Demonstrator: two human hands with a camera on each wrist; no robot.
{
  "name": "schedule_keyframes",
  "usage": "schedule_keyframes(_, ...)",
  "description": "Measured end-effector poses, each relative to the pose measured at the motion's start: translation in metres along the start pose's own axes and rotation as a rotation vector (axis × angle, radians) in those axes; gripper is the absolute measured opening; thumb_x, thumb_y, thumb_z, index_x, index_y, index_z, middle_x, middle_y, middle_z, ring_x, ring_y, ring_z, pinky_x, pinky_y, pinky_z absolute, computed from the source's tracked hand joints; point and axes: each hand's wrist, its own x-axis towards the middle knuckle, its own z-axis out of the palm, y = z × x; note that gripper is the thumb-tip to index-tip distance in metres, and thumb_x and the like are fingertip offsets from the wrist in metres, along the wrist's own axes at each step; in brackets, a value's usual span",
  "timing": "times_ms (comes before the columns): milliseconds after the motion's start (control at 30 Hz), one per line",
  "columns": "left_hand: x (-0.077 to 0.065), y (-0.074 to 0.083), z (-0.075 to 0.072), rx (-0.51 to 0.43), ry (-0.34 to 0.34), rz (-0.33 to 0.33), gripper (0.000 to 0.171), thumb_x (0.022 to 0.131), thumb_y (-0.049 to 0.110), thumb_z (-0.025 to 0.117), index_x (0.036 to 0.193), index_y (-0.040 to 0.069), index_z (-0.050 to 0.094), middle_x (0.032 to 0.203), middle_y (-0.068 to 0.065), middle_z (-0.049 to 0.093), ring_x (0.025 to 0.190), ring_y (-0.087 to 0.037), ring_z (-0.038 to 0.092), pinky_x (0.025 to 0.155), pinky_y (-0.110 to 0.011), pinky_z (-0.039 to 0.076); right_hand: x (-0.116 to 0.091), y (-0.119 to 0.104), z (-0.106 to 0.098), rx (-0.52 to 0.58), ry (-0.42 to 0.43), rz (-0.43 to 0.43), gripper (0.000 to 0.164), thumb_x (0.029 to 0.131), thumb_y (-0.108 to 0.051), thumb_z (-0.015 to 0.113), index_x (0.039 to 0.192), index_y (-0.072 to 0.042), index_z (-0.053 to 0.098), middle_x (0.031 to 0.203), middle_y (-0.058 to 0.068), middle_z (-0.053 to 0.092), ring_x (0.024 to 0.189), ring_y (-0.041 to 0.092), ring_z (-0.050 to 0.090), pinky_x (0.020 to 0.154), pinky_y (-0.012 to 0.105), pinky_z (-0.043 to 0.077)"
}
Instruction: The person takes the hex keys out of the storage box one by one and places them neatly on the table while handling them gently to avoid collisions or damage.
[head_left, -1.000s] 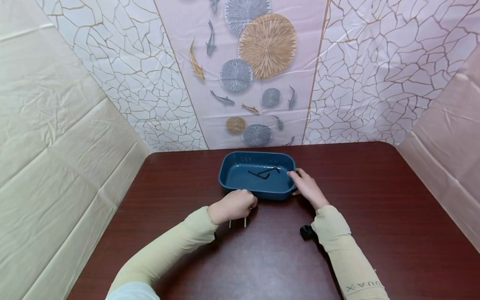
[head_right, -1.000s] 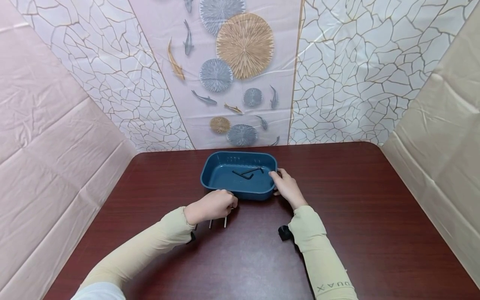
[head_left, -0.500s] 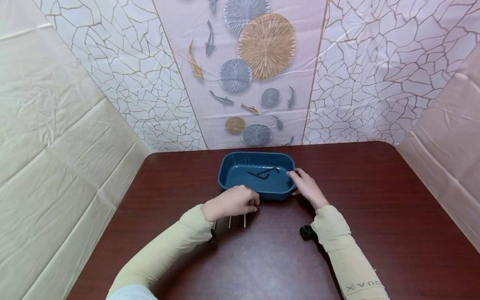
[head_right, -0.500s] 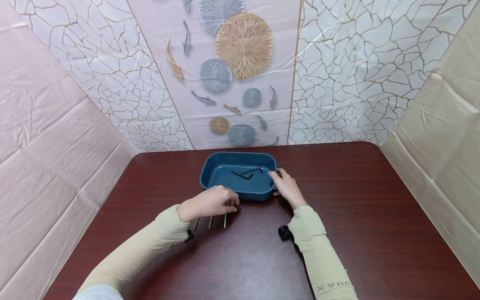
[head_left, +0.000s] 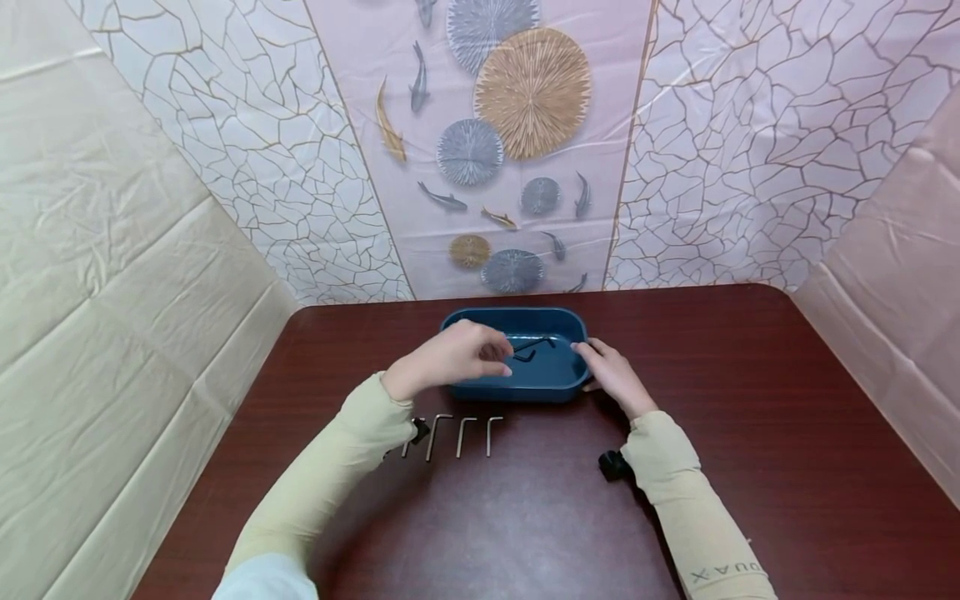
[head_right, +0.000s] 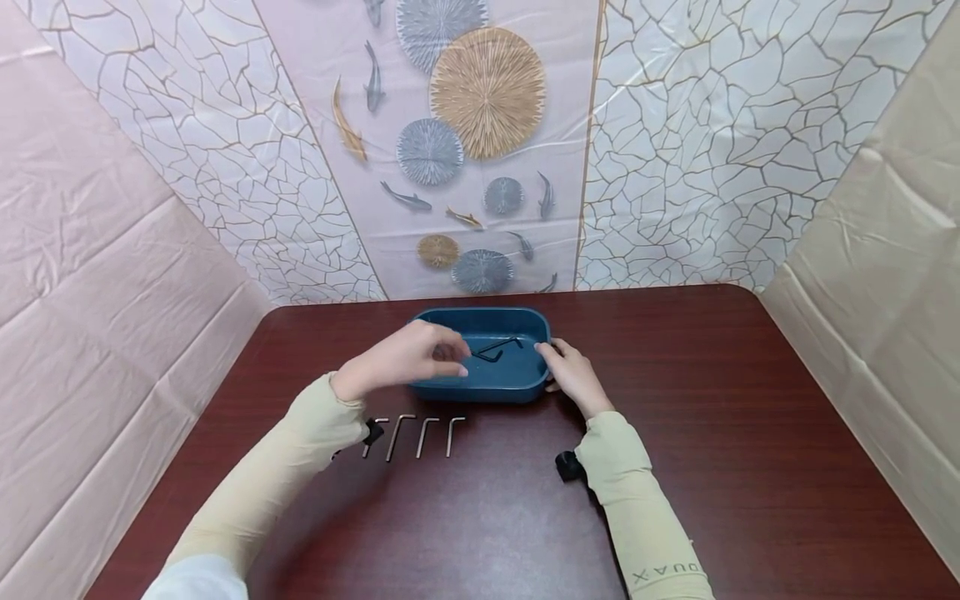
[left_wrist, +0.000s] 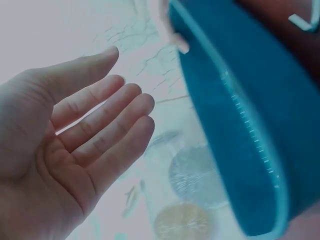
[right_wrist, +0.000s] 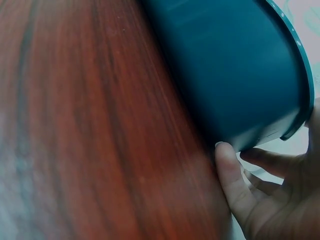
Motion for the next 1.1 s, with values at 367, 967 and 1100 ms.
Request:
schedule_keyframes(367, 0.021, 0.006, -0.035, -0.002, 0.005, -0.035, 0.03, 0.091, 0.028, 0.077, 0.118, 0.013, 0.073, 0.11, 0.003, 0.072, 0.094, -0.007, 0.068, 0.081, -0.024, 0.054, 0.0, -0.001, 0.001, 0.004, 0.004, -0.005, 0.068, 0.105, -0.049, 0.044, 0.155, -0.003, 0.034, 0.148, 0.024, 0.044, 0.09, 0.028, 0.064, 0.077, 0.037, 0.057)
schedule_keyframes(967, 0.07, -0.029, -0.028, 0.024, -0.091, -0.084, 0.028, 0.093, 0.019, 0.075, 0.12, 0.01, 0.072, 0.115, -0.004, 0.07, 0.1, -0.016, 0.065, 0.089, -0.032, 0.052, 0.0, 0.001, 0.002, -0.001, 0.016, -0.001, 0.068, 0.104, -0.051, 0.046, 0.154, -0.005, 0.036, 0.147, 0.022, 0.045, 0.092, 0.028, 0.063, 0.077, 0.037, 0.057)
schedule_keyframes(1100, 0.083, -0.033, -0.016, 0.065, -0.158, -0.071, 0.028, 0.092, 0.015, 0.075, 0.119, 0.007, 0.072, 0.112, -0.008, 0.07, 0.098, -0.017, 0.063, 0.087, -0.033, 0.052, -0.001, 0.001, 0.0, -0.006, 0.023, 0.002, 0.069, 0.103, -0.052, 0.046, 0.153, -0.005, 0.037, 0.146, 0.022, 0.046, 0.087, 0.027, 0.064, 0.076, 0.037, 0.057)
